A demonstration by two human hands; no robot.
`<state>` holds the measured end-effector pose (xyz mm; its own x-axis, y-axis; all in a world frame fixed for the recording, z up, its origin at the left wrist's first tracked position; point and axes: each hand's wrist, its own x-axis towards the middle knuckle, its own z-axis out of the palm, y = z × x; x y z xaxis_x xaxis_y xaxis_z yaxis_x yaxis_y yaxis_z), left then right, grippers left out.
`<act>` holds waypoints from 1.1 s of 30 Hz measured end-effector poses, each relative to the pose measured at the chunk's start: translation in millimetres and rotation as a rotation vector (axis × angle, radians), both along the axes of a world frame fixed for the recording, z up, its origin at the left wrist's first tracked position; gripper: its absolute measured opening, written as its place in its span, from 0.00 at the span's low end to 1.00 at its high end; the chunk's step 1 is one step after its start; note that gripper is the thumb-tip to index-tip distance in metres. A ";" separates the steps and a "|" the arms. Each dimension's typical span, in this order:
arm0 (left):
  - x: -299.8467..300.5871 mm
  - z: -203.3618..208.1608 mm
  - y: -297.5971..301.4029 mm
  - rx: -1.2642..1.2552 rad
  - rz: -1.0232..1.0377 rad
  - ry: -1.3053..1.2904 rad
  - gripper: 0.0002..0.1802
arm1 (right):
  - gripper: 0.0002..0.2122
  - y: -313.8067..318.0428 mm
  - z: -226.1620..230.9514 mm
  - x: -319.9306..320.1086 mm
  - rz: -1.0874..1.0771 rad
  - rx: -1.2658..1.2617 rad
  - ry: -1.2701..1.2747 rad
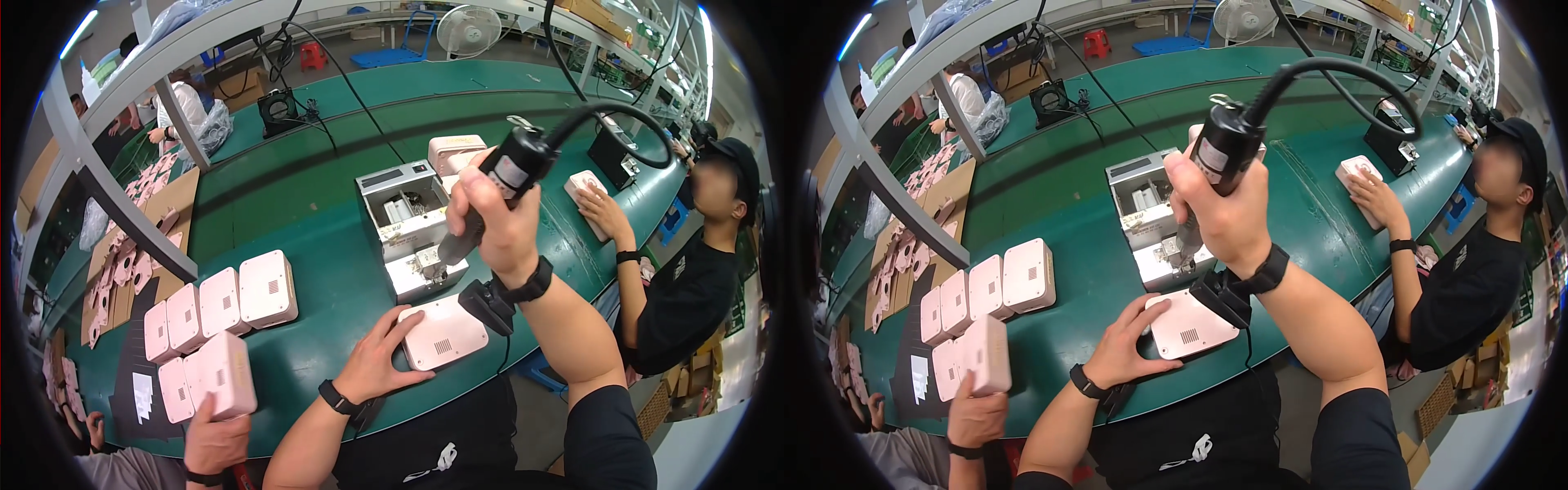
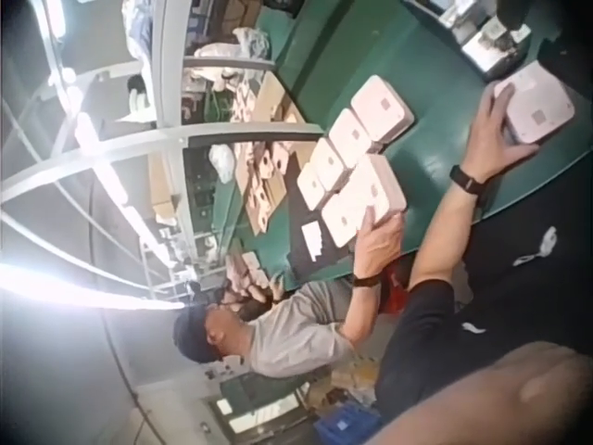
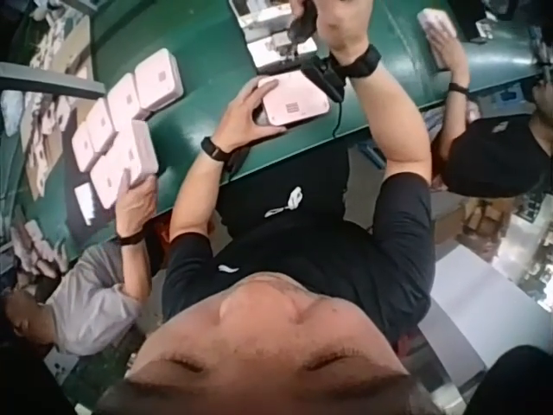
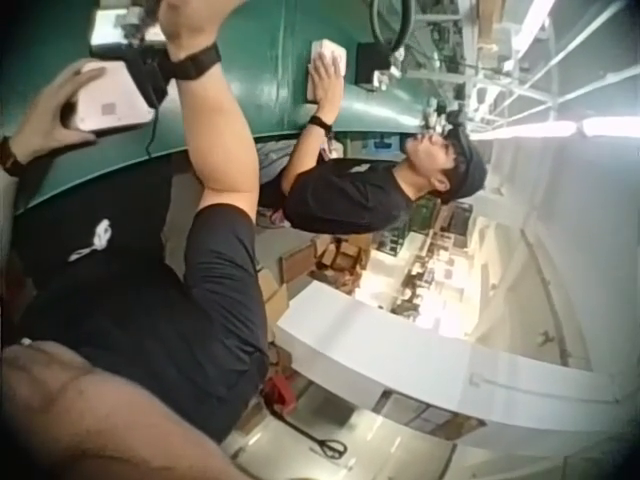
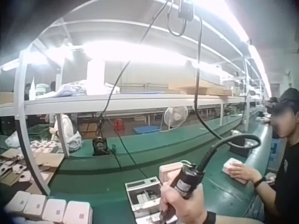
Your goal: The person picks up a pink device, places it on the work surface, and uses a power screwdriver to drive screws into the back. They then move the device to the side and repeat the process with several more units.
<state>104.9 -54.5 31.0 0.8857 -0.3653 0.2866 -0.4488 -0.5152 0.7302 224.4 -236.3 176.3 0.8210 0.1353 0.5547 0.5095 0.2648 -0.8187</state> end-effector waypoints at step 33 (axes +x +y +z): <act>2.1 -13.9 -0.5 -0.034 -0.027 -0.079 0.47 | 0.10 41.5 -30.5 -41.0 0.267 -0.088 0.169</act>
<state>106.9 -55.0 17.1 0.8497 -0.3778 0.3677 -0.5190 -0.4772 0.7091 183.4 -194.8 145.8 0.8296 0.3995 0.3901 0.2867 0.2948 -0.9116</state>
